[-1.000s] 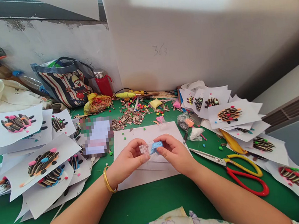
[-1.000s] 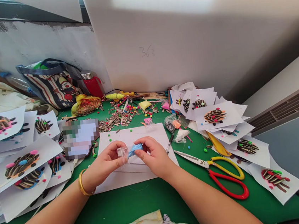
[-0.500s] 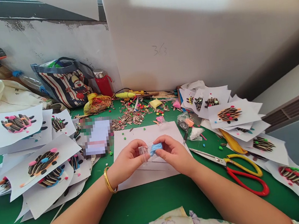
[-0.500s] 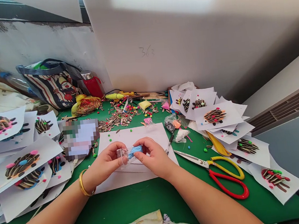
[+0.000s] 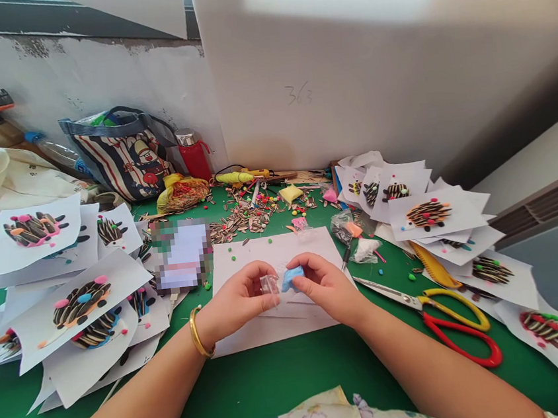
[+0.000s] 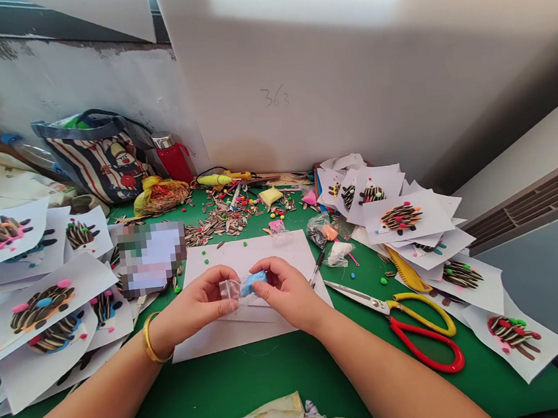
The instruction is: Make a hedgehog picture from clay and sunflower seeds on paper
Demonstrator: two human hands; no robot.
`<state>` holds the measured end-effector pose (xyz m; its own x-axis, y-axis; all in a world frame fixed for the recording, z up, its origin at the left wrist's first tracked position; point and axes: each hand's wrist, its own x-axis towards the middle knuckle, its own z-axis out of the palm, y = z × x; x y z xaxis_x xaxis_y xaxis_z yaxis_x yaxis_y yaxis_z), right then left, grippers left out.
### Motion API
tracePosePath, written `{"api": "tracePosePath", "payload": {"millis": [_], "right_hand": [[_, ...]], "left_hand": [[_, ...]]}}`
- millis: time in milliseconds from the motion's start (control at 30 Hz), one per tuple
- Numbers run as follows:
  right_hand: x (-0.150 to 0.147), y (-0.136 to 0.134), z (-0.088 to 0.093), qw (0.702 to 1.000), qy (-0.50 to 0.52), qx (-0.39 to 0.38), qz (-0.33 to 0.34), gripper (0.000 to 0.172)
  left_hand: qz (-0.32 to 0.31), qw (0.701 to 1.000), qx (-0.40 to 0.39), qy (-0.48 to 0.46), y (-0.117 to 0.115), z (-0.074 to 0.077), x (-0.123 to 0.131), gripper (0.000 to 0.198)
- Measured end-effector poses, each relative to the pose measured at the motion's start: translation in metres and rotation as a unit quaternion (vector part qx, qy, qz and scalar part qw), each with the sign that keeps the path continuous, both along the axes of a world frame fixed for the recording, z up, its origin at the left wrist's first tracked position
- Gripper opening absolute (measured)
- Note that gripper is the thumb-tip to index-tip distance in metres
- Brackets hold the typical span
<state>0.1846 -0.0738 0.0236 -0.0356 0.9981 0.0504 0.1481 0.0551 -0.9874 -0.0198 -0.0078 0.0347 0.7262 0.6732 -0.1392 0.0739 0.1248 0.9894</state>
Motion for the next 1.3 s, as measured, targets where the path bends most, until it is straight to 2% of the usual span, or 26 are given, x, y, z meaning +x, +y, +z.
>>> {"api": "tracePosePath", "payload": {"millis": [133,267,433,600,700,967,1100,1200,1300], "right_hand": [[-0.002,-0.001,0.003,0.999,-0.044,0.01,0.001,0.02],[-0.003,-0.002,0.004,0.998,-0.052,0.02,0.015,0.019],[0.0,-0.001,0.004,0.999,-0.013,0.011,0.049,0.02],[0.001,0.001,0.002,0.998,0.024,-0.012,0.057,0.018],[-0.002,0.0,0.001,0.998,-0.01,-0.007,0.058,0.015],[-0.007,-0.003,0.002,0.994,-0.089,0.044,0.051,0.017],[-0.001,0.0,0.003,0.999,0.0,0.001,0.038,0.014],[0.003,0.002,0.001,0.996,0.086,-0.023,0.031,0.017],[0.005,0.004,0.0,0.991,0.122,-0.031,0.032,0.02]], "left_hand": [[-0.019,1.0,0.012,0.015,-0.001,-0.001,-0.001,0.035],[0.007,0.997,0.055,0.053,-0.003,0.001,0.002,0.026],[0.035,0.993,0.083,0.072,-0.003,0.002,0.003,0.023],[0.01,0.997,0.054,0.057,-0.005,0.003,0.003,0.023],[0.003,0.997,0.059,0.051,-0.007,0.002,0.004,0.023],[0.043,0.989,0.117,0.078,-0.012,-0.006,0.01,0.02],[0.052,0.994,0.087,0.038,-0.007,-0.001,0.007,0.02],[0.067,0.993,0.096,0.021,-0.002,0.003,0.005,0.019],[0.067,0.993,0.1,0.014,-0.001,0.005,0.004,0.018]]}}
